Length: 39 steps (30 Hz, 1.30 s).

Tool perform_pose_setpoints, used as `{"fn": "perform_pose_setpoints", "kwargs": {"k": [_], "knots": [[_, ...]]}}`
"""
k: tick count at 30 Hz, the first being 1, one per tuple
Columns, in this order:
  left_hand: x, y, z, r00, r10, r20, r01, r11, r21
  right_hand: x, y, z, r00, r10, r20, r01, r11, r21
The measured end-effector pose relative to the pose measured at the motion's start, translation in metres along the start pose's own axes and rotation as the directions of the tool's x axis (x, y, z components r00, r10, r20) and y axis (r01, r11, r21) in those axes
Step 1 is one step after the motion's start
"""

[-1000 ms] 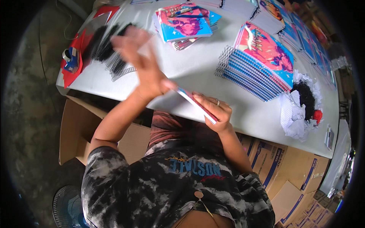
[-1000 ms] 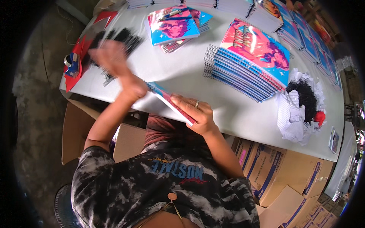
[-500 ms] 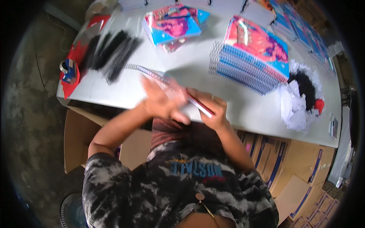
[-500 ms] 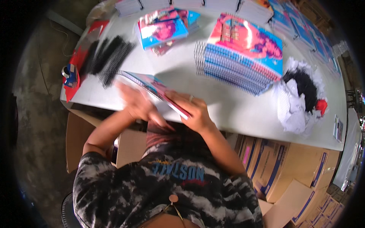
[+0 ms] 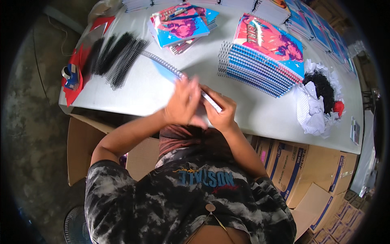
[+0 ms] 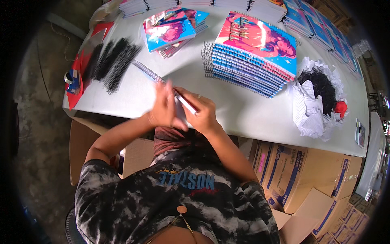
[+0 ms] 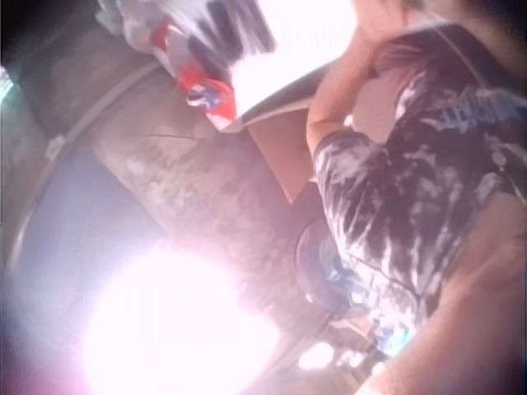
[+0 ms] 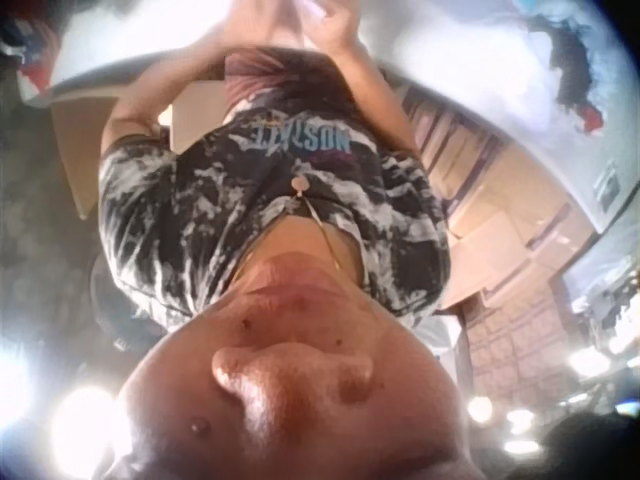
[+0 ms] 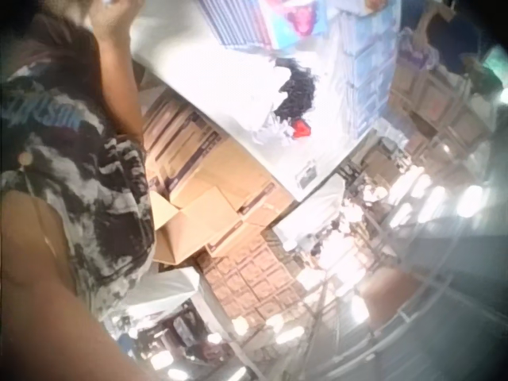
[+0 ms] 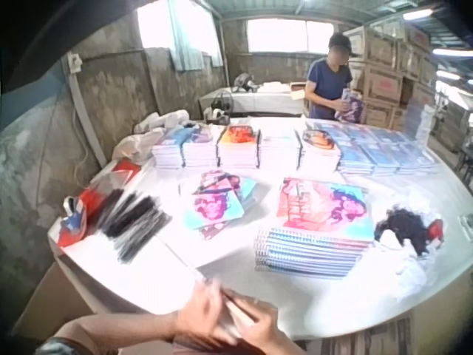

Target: The person repeatedly picks up a notebook cover and a metal spiral binding, inserts the spiral into the cover, and places the assembled notebook onto a growing stack. The person handles multiple identical notebooks one at a time.

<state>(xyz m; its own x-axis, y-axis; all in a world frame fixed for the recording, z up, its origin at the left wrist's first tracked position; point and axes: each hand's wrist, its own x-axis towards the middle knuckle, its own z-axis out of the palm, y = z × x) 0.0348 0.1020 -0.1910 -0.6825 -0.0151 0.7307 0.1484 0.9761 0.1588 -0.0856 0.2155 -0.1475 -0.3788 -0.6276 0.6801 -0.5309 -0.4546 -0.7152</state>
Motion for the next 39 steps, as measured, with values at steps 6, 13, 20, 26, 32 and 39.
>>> {"fn": "perform_pose_setpoints", "kwargs": {"k": [6, 13, 20, 26, 32, 39], "knots": [[0.054, -0.027, -0.017, 0.924, 0.284, -0.254, -0.197, 0.927, 0.320, 0.001, 0.000, -0.004, 0.996, -0.056, 0.073, 0.063, 0.994, -0.086], [0.051, 0.008, -0.029, 0.959, 0.277, -0.057, -0.257, 0.938, 0.233, -0.002, 0.001, -0.003, 0.999, 0.025, 0.034, -0.027, 0.999, 0.040], [0.008, 0.046, -0.012, 1.000, -0.016, 0.018, 0.017, 1.000, -0.020, 0.009, -0.004, 0.006, 0.994, -0.090, -0.065, 0.088, 0.996, -0.035], [0.088, 0.085, -0.121, 0.840, -0.533, 0.101, 0.530, 0.767, -0.360, 0.051, -0.068, 0.004, 0.945, -0.284, 0.160, 0.283, 0.959, 0.030], [0.076, 0.030, -0.111, 0.478, -0.856, 0.197, 0.678, 0.217, -0.702, 0.084, -0.060, -0.006, 0.871, 0.319, 0.373, -0.295, 0.948, -0.121], [0.078, -0.011, -0.118, 0.605, -0.688, 0.402, 0.507, -0.056, -0.860, 0.093, -0.053, 0.015, 0.819, 0.510, 0.262, -0.566, 0.792, 0.229]]}}
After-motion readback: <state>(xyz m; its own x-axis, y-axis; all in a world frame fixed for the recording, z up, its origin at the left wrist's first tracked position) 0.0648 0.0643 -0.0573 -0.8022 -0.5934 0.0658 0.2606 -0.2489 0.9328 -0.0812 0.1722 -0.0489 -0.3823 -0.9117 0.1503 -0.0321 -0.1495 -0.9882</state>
